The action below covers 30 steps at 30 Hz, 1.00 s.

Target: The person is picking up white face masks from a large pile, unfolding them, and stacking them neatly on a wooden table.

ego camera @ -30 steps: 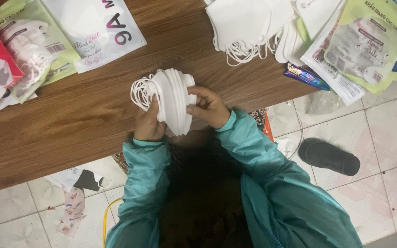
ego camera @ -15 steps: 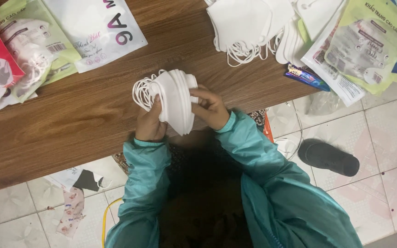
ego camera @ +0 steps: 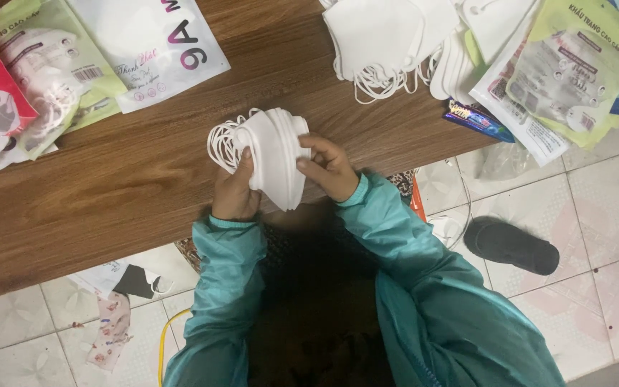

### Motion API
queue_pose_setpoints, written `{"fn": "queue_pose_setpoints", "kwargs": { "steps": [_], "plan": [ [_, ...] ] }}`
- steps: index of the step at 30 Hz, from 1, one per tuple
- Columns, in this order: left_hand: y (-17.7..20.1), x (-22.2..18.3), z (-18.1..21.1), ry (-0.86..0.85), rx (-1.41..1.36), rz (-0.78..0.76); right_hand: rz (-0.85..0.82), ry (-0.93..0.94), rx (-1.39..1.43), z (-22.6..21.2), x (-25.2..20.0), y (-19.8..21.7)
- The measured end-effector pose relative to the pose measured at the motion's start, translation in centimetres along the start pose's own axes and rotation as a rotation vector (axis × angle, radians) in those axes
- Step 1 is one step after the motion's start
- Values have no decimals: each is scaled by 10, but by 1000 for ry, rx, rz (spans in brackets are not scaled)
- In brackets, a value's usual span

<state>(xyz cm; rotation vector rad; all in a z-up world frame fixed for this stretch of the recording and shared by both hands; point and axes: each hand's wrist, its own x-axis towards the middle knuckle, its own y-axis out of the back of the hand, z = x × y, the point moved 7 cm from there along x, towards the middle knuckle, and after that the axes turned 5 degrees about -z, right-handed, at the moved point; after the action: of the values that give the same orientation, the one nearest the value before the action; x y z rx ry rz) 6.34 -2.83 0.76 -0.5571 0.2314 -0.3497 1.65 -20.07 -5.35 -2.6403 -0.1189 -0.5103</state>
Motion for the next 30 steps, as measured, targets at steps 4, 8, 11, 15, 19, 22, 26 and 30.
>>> {"fn": "queue_pose_setpoints", "kwargs": {
  "steps": [4,8,11,15,19,22,26,30],
  "plan": [
    [9,1,-9,-9,-22,-25,-30,0,-27,-34,19,-26],
    [6,1,-7,-11,-32,-19,-17,40,-138,-42,21,-29],
    [6,2,-7,-25,-24,-33,-20,8,-159,-26,12,-15],
    [-1,1,1,-10,15,-52,-42,38,-115,-16,11,-11],
    [-2,1,0,-6,9,-50,-29,26,-91,-11,8,-9],
    [-3,0,2,-3,9,-44,-21,31,-87,-6,5,-5],
    [-1,-1,-1,1,-10,-26,-14,4,-35,-9,4,-7],
    [10,0,-9,2,13,-46,-15,-19,-128,-54,24,-32]
  ]
}}
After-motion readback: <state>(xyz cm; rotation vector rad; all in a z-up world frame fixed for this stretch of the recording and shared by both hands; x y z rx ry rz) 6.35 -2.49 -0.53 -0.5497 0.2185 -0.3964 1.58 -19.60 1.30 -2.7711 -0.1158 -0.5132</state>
